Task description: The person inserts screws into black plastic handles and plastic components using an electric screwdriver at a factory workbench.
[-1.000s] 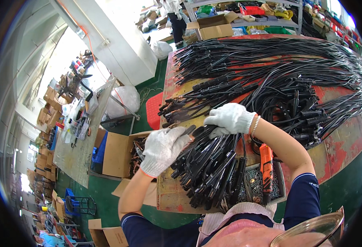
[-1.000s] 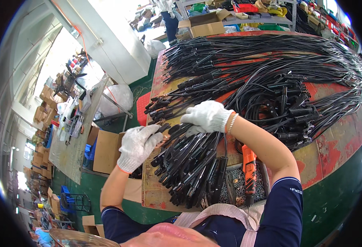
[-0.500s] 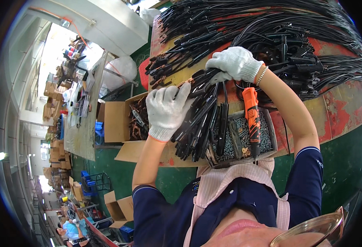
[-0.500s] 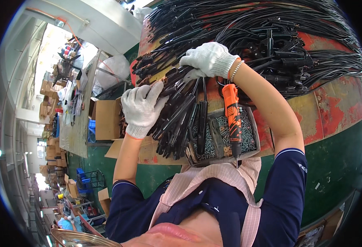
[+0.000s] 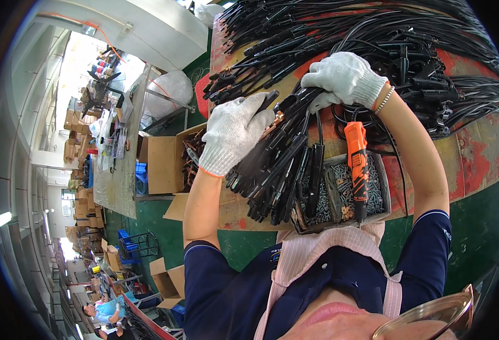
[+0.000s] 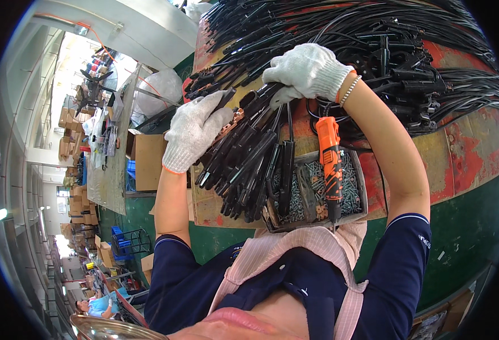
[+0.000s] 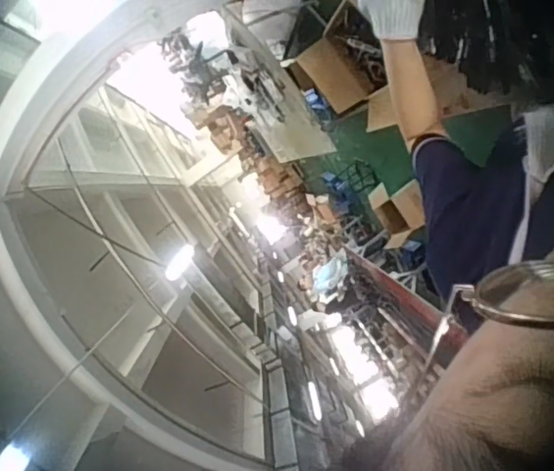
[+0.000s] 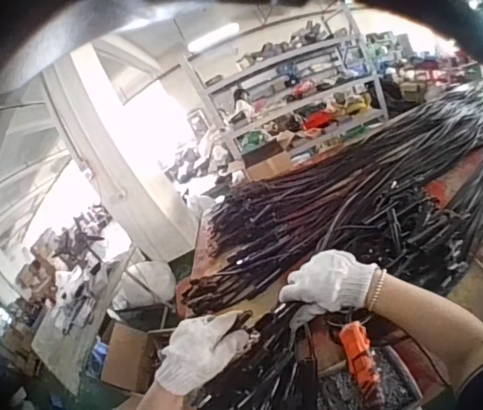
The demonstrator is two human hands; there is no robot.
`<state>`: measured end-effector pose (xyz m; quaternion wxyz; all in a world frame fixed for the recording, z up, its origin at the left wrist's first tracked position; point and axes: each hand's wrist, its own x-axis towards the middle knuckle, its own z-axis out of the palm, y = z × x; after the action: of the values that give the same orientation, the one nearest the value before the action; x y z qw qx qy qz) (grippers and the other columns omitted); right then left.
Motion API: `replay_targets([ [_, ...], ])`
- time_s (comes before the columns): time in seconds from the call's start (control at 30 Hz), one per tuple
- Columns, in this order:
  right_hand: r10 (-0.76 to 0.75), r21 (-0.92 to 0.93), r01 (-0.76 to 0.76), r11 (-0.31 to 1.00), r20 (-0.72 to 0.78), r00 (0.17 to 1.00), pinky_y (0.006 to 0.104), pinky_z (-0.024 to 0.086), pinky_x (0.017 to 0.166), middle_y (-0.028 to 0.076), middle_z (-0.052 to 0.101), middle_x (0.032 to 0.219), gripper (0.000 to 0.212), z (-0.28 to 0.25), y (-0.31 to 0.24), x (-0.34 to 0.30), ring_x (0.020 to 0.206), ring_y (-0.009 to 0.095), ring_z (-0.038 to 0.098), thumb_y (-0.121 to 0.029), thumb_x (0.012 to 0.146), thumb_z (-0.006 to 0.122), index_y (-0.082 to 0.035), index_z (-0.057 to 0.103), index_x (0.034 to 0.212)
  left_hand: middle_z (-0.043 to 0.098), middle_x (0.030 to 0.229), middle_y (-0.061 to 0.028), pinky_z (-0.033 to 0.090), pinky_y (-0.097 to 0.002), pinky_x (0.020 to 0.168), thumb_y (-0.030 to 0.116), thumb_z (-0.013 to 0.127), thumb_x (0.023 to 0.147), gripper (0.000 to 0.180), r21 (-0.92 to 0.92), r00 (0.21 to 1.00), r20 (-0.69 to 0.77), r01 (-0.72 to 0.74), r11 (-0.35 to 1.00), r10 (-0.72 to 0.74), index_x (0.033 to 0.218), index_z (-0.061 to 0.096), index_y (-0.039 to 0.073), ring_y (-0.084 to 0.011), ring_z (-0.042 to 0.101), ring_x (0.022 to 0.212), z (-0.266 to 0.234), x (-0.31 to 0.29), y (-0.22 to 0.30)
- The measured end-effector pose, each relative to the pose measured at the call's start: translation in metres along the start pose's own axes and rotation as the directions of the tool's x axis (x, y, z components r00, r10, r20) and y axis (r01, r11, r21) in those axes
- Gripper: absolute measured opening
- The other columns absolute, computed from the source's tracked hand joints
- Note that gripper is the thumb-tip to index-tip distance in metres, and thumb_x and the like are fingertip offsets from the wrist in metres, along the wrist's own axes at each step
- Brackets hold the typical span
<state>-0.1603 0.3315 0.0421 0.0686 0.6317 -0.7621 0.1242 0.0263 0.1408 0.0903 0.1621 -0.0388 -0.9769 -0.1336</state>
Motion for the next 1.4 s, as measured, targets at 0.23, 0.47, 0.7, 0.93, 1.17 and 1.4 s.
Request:
replay_targets([
  [0.23, -0.165, -0.045, 0.164, 0.985, -0.013, 0.986, 0.0406, 0.054, 0.065, 0.004, 0.066, 0.084, 0.052, -0.007, -0.025, 0.015, 0.078, 0.027, 0.067, -0.061, 0.072, 0.067, -0.013, 0.064, 0.092, 0.066, 0.100, -0.0124, 0.046, -0.0354, 0.089, 0.035, 0.063, 0.091, 0.048, -0.552, 0.985, -0.007, 0.142, 0.822, -0.175, 0.125, 0.059, 0.001, -0.0237, 0.059, 0.104, 0.038, -0.004, 0.009],
  [0.47, 0.212, 0.403, 0.140, 0.905, -0.710, 0.671, 0.0409, 0.048, 0.092, 0.010, 0.065, 0.105, 0.046, 0.023, -0.046, -0.037, 0.101, 0.028, 0.062, -0.031, 0.071, 0.081, -0.012, 0.065, 0.109, 0.060, 0.072, -0.0061, 0.045, -0.0262, 0.044, 0.076, 0.028, 0.089, 0.079, -0.714, 0.690, 0.675, 0.701, 0.004, -0.261, 0.121, 0.050, 0.007, -0.0121, 0.055, 0.048, 0.045, -0.039, 0.030],
  [0.7, 0.247, 0.164, -0.207, 0.965, -0.287, 0.925, 0.0389, 0.050, 0.087, 0.007, 0.063, 0.100, 0.032, 0.087, -0.088, -0.086, 0.102, 0.027, 0.060, -0.025, 0.079, 0.066, -0.009, 0.063, 0.107, 0.062, 0.078, -0.0082, 0.048, -0.0274, 0.046, 0.040, 0.054, 0.099, 0.054, -0.721, 0.717, 0.690, 0.670, -0.176, -0.094, 0.133, 0.038, 0.001, -0.0146, 0.058, 0.054, 0.097, -0.076, 0.068],
  [0.93, 0.298, 0.288, -0.431, 0.855, 0.407, 0.863, 0.0449, 0.052, 0.080, 0.015, 0.067, 0.099, 0.050, 0.070, -0.085, -0.051, 0.094, 0.032, 0.065, -0.016, 0.075, 0.060, -0.016, 0.056, 0.125, 0.064, 0.082, -0.0104, 0.047, -0.0271, 0.048, 0.038, 0.053, 0.100, 0.056, -0.768, 0.747, 0.637, 0.637, -0.071, -0.188, 0.138, 0.035, 0.002, -0.0147, 0.060, 0.054, 0.063, -0.068, 0.037],
  [1.17, 0.229, 0.713, -0.579, 0.395, 0.534, 0.814, 0.0296, 0.054, 0.071, 0.011, 0.069, 0.091, 0.057, 0.078, -0.074, -0.023, 0.073, 0.017, 0.070, -0.011, 0.073, 0.065, -0.007, 0.052, 0.129, 0.063, 0.067, -0.0074, 0.049, -0.0269, 0.041, 0.050, 0.054, 0.096, 0.045, -0.874, 0.760, 0.474, 0.467, -0.134, -0.445, 0.089, 0.056, 0.005, -0.0130, 0.059, 0.047, 0.049, -0.048, -0.041],
  [1.4, 0.411, 0.864, -0.501, 0.051, 0.439, 0.799, 0.0238, 0.051, 0.083, 0.010, 0.070, 0.101, 0.063, 0.090, -0.104, 0.018, 0.084, 0.015, 0.071, -0.026, 0.086, 0.071, 0.003, 0.042, 0.135, 0.063, 0.071, -0.0078, 0.047, -0.0271, 0.043, 0.050, 0.058, 0.094, 0.042, -0.862, 0.689, 0.497, 0.462, -0.210, -0.527, 0.094, 0.059, 0.008, -0.0131, 0.055, 0.047, 0.062, -0.041, -0.110],
])
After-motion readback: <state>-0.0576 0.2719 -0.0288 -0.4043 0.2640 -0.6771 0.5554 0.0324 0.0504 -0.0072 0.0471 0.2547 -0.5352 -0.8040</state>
